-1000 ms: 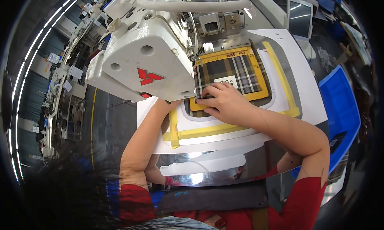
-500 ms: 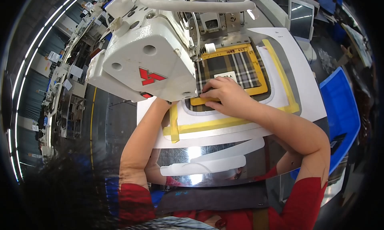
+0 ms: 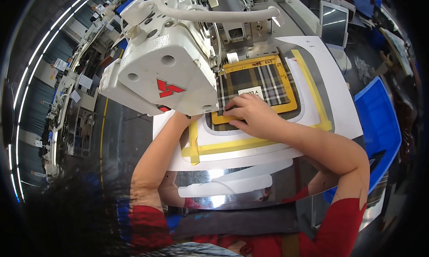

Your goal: Operating an industrial sewing machine to stitch plaid fabric panels and brand labels onto leather goods.

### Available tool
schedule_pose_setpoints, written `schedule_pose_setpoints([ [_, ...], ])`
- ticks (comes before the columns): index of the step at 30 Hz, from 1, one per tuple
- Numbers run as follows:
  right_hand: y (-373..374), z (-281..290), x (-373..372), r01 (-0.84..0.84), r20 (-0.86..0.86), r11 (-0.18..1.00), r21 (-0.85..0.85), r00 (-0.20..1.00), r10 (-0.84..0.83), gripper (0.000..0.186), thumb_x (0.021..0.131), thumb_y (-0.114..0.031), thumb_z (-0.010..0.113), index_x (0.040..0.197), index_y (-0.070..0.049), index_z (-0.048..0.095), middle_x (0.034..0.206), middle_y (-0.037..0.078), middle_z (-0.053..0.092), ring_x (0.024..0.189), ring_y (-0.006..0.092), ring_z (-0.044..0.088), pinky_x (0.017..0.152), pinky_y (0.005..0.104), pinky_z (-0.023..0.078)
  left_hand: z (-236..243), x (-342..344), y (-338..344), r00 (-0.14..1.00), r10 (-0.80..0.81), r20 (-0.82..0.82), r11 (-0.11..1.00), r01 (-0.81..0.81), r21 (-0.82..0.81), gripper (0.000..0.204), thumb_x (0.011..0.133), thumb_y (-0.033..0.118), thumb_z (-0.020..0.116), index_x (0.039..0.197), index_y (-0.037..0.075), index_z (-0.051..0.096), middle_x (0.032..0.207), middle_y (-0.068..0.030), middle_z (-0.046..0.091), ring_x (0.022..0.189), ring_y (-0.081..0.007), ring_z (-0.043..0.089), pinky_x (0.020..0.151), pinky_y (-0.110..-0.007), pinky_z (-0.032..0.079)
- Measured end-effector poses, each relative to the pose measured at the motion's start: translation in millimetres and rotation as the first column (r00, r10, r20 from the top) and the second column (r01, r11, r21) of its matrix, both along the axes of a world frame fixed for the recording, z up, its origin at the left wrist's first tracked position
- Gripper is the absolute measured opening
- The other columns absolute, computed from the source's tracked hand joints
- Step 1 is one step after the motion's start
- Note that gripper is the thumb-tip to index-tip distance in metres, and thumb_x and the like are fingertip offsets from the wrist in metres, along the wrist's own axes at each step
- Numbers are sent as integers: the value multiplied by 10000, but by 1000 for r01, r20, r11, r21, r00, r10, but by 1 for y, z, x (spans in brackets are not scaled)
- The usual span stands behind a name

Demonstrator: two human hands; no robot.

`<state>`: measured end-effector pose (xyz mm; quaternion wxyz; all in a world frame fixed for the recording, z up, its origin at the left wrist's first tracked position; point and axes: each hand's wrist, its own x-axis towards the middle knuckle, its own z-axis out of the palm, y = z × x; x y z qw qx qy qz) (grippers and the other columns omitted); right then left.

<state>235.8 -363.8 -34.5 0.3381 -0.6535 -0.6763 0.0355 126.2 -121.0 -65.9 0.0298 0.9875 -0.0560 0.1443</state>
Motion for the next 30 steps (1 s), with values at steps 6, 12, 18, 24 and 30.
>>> schedule_pose_setpoints([
  [6,-4,8,-4,12,25,1000,-3,1000,-12,183,839,-162,650,990,-76,708,1062,33,619,1014,253,547,910,375,428,18,-4,-15,977,-45,210,980,85,-182,374,763,-21,582,1105,113,655,1094,-91,643,1080,-322,570,973,-430,427],
  [12,29,16,28,52,110,996,-65,993,-45,208,856,-194,640,1001,-55,695,1094,53,631,1079,247,540,952,382,407,15,-9,-6,992,6,125,919,44,-392,354,814,-12,576,1141,97,657,1136,-89,645,1068,-309,588,933,-402,459],
  [18,51,12,51,-24,227,999,-30,973,30,324,838,-278,665,1059,-41,651,1110,112,595,1103,301,523,982,411,385,17,-6,-1,992,124,23,893,-102,-439,269,832,39,601,1099,48,631,1073,-132,645,980,-333,607,845,-404,482],
  [24,53,8,55,-36,223,999,-38,974,44,353,818,-299,685,1069,-53,649,1115,99,596,1091,278,535,971,403,394,20,-7,-8,977,215,-2,898,-198,-393,236,807,88,629,1015,-23,609,989,-192,607,941,-390,568,823,-447,467],
  [30,51,6,56,-39,217,999,-35,975,45,346,808,-289,694,1067,-64,644,1152,78,599,1085,257,546,955,392,408,28,0,-16,944,328,-26,872,-314,-376,234,814,126,620,959,-57,607,993,-236,569,969,-412,526,847,-475,439],
])
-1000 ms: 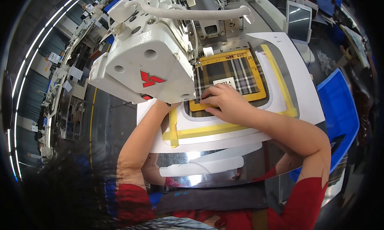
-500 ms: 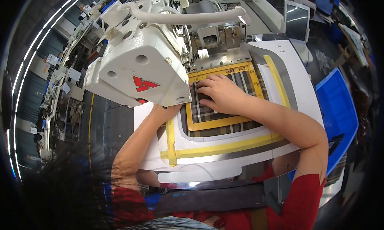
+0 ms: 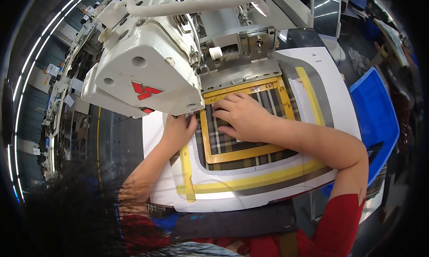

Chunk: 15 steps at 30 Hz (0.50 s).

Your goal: Operating an industrial sewing machine to stitch plaid fabric panels and brand labels onto leather goods.

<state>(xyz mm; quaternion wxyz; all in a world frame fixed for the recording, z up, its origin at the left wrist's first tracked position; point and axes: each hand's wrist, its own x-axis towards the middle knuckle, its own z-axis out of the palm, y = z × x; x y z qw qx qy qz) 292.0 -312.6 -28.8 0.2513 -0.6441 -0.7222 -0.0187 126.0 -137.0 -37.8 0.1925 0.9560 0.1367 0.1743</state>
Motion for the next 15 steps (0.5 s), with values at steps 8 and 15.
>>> schedule_pose_setpoints([
  [8,-43,-1,17,216,136,976,20,967,-216,366,795,-275,701,1091,-68,641,1185,54,605,1076,226,561,981,399,388,11,-15,-14,999,23,31,998,-21,-60,224,809,123,644,993,6,589,1007,-160,568,937,-377,529,849,-466,426],
  [15,-95,6,32,456,231,890,17,864,-447,348,812,-199,666,1129,-63,618,1203,46,606,1126,229,527,1019,415,362,20,-11,-51,955,-293,-54,954,295,49,353,831,184,665,1154,73,577,1285,-99,540,1255,-314,473,1077,-457,346],
])
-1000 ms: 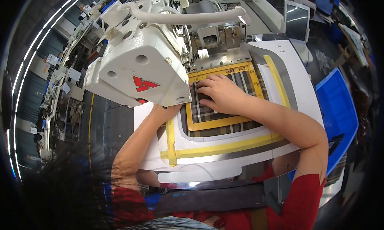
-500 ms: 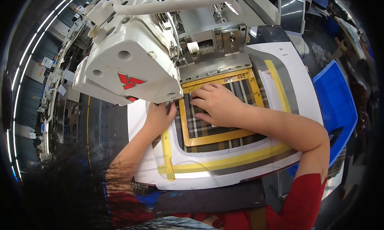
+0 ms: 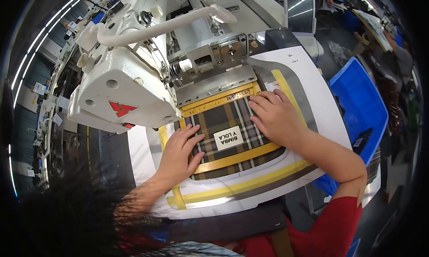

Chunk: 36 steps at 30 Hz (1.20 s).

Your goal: Operating an industrial sewing machine to stitch plaid fabric panels and brand labels onto leather goods.

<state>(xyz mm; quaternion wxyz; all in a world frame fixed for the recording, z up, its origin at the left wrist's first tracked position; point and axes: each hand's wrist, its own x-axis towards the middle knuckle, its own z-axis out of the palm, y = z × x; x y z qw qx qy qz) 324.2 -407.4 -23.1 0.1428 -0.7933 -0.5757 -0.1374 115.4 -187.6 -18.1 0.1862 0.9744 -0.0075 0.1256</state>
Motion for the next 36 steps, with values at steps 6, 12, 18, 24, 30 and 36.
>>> schedule_pose_setpoints([
  [6,3,-1,0,-17,13,1000,-6,1000,17,346,808,-180,666,1123,-46,616,1204,64,605,1122,234,531,1010,402,375,-2,-3,2,997,14,-72,1000,-12,17,401,852,204,643,1223,80,554,1361,-94,493,1306,-288,436,1102,-459,317],
  [12,3,-1,-2,-27,-6,1000,4,1000,27,317,837,-176,641,1112,-17,629,1184,90,618,1107,242,539,1000,383,382,-5,-4,1,999,-1,-43,999,-1,-34,396,831,150,650,1209,67,566,1364,-116,497,1305,-318,434,1088,-487,322],
  [18,4,-3,-2,-31,-25,999,18,999,31,336,816,-138,650,1117,9,618,1190,124,606,1112,272,534,982,394,404,-8,-1,2,999,-9,-42,999,8,-37,403,840,154,635,1227,77,558,1373,-112,483,1314,-314,422,1091,-484,321],
  [24,6,-8,0,-52,-41,998,42,998,54,345,803,-126,656,1116,14,615,1188,136,604,1101,291,540,966,403,420,-13,-2,3,999,-3,-46,1000,2,-18,409,845,154,626,1240,84,549,1380,-110,475,1319,-311,417,1096,-478,317],
  [30,3,-8,3,-79,-11,996,45,997,79,340,798,-123,655,1104,23,621,1174,147,611,1091,291,549,949,400,432,-12,0,1,999,-1,-50,1000,0,-8,406,842,142,625,1236,84,548,1374,-111,478,1309,-313,424,1092,-476,324],
  [36,3,-12,9,-120,-3,991,63,993,120,329,800,-153,656,1067,40,639,1136,162,629,1064,292,568,937,400,435,-9,1,-3,997,16,-79,1000,-17,-7,413,826,118,631,1229,78,552,1362,-110,488,1299,-320,430,1089,-477,328],
])
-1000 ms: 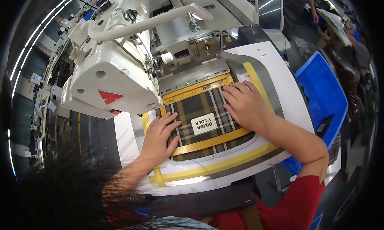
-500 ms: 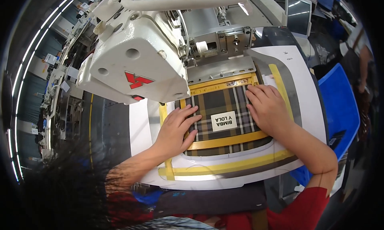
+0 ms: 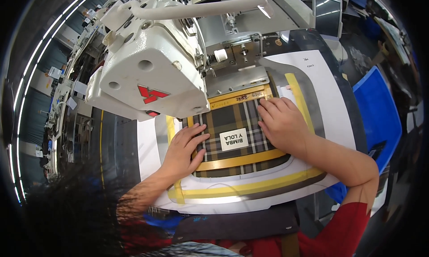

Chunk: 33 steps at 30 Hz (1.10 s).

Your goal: Operating an industrial sewing machine to stitch plaid fabric panels and brand labels onto leather goods.

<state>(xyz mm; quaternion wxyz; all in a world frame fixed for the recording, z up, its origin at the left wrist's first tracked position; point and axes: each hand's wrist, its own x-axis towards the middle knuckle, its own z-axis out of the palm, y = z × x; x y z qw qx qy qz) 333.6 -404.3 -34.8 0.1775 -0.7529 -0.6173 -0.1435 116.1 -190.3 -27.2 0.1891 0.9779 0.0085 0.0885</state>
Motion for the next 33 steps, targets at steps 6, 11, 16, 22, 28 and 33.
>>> schedule_pose_setpoints([
  [6,1,2,0,-38,-7,998,44,999,39,361,781,-193,683,1062,26,622,1097,155,616,1024,290,561,930,407,427,11,-3,0,1000,2,-14,1000,-2,-2,416,816,119,637,1223,77,565,1358,-108,496,1295,-319,436,1090,-481,326],
  [11,-3,9,1,-53,-49,998,35,997,55,369,776,-208,685,1074,0,622,1151,136,612,1036,283,567,927,408,430,24,1,-6,998,41,-48,993,-36,109,397,846,225,643,1214,94,574,1336,-89,509,1287,-289,449,1107,-472,309],
  [16,-4,-6,13,-112,-37,993,37,993,113,330,809,-230,661,1025,16,620,1119,157,615,1053,286,561,958,411,409,11,27,-26,996,64,-58,994,-58,96,459,843,272,663,1249,92,549,1364,-113,481,1313,-315,417,1115,-487,287],
  [22,-4,-4,17,-146,-46,988,48,988,148,321,796,-214,667,1032,2,633,1151,137,614,1074,275,559,957,411,410,10,53,-45,999,17,-28,996,-14,91,498,849,296,664,1285,103,520,1401,-129,439,1329,-343,388,1105,-479,302],
  [28,-12,-3,25,-185,-114,980,68,975,192,317,808,-215,656,1049,-9,638,1180,111,607,1100,255,547,958,399,407,11,65,-56,1000,-3,-30,993,6,118,507,852,307,660,1296,112,510,1400,-120,436,1316,-335,395,1076,-473,326],
  [33,-19,-4,31,-234,-154,971,57,959,240,319,824,-204,649,1087,-25,638,1213,85,600,1141,239,531,954,400,412,8,72,-65,1000,3,-10,995,-2,104,505,839,300,665,1286,114,525,1387,-120,454,1305,-336,405,1069,-470,330],
])
